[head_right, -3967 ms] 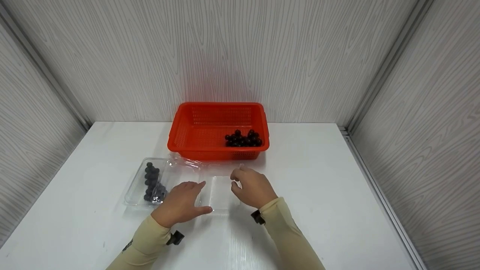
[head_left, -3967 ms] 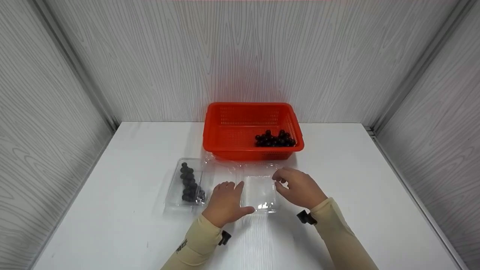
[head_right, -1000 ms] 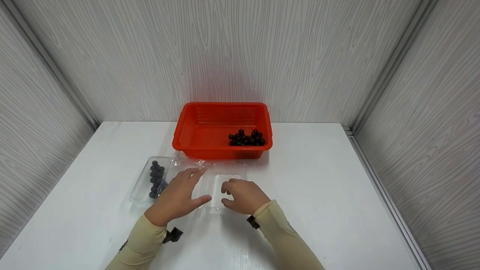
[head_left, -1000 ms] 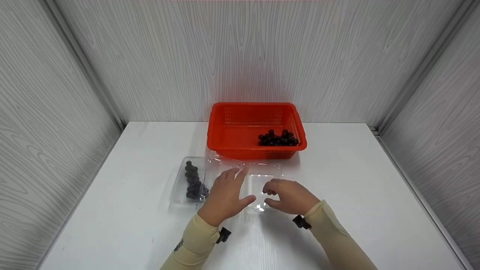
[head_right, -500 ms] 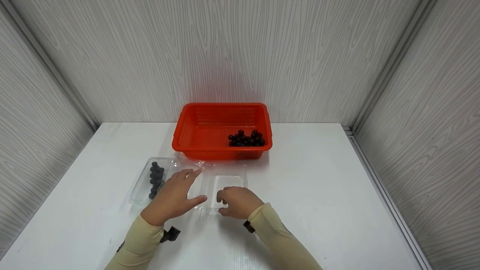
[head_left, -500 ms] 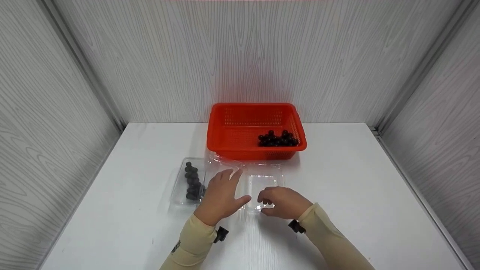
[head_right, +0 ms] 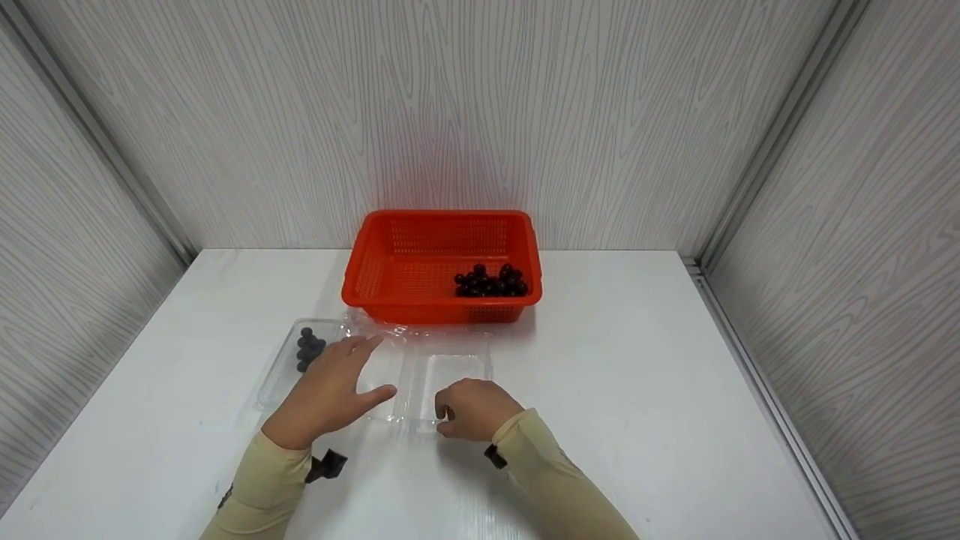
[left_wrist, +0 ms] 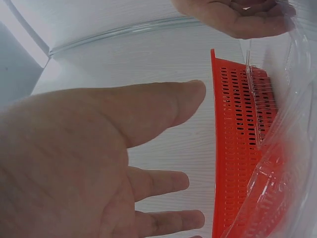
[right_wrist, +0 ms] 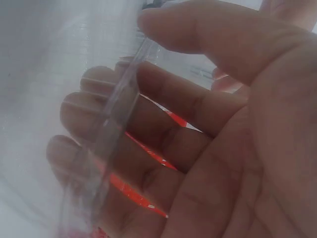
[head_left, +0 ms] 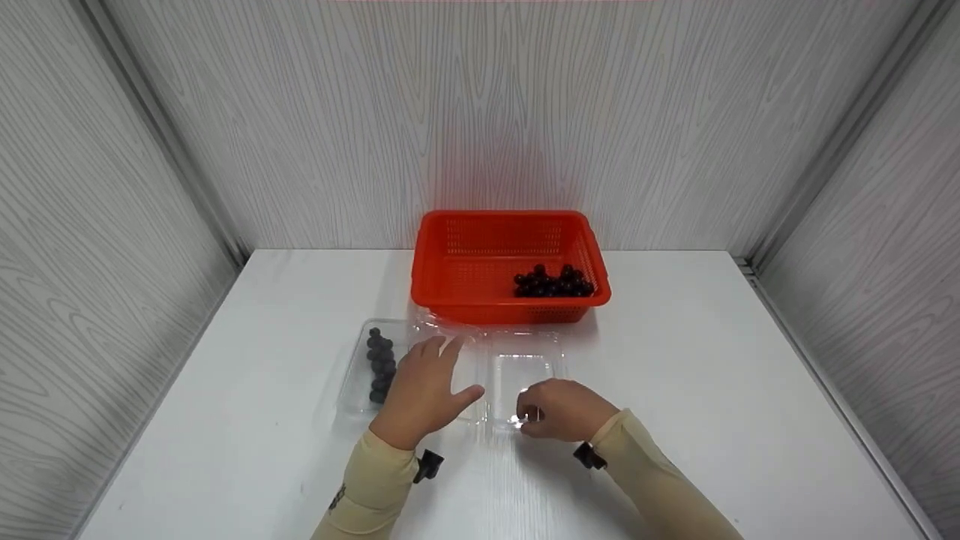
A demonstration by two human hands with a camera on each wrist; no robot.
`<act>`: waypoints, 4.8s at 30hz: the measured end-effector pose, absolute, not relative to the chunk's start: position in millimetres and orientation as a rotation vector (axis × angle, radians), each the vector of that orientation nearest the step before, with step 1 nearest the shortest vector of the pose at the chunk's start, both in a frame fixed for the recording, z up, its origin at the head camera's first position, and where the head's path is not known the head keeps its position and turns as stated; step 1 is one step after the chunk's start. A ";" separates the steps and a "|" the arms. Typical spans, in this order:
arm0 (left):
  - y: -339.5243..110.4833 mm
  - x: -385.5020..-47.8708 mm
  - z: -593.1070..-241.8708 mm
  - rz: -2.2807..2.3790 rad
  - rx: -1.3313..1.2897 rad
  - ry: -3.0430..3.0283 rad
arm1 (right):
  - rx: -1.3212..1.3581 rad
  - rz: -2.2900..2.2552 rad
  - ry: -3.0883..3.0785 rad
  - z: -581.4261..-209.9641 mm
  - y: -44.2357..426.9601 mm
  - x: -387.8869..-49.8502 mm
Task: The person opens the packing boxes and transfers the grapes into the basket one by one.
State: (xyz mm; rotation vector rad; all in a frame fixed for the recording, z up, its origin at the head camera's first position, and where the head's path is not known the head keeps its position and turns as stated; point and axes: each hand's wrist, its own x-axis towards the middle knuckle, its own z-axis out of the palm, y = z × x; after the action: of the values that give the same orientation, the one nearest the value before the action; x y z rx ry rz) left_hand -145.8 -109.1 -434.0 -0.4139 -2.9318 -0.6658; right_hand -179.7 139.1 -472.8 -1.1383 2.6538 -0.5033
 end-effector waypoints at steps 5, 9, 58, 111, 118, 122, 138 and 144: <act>-115.1 -147.0 -430.3 -0.692 -0.397 -2.931 | -1.128 -0.522 2.643 -472.4 140.6 -181.3; -119.8 -146.7 -428.4 -0.709 -0.373 -2.924 | -1.102 -0.512 2.643 -473.0 144.0 -182.3; -146.6 -157.1 -427.7 -0.748 -0.252 -3.015 | -0.844 -0.518 2.802 -450.7 254.6 -188.6; -189.6 -170.9 -443.4 -0.842 0.224 -3.162 | -0.922 -0.581 2.939 -424.3 169.0 -175.6; -180.6 -170.0 -442.6 -0.820 0.174 -3.164 | -0.958 -0.588 2.927 -426.5 169.9 -174.8; -175.6 -170.2 -444.1 -0.806 0.135 -3.155 | -0.933 -0.584 2.920 -428.1 169.2 -176.2; -160.1 -168.7 -448.8 -0.808 0.064 -3.158 | -0.891 -0.568 2.863 -433.0 165.4 -175.5; -148.2 -165.9 -448.9 -0.797 0.009 -3.143 | -0.882 -0.556 2.858 -434.2 163.7 -175.1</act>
State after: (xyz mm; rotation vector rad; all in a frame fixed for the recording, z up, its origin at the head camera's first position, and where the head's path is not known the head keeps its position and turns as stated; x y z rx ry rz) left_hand -165.9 -148.2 -448.9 0.0087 -3.1428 -0.7967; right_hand -175.1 163.7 -434.2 -0.8825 2.8583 -0.5563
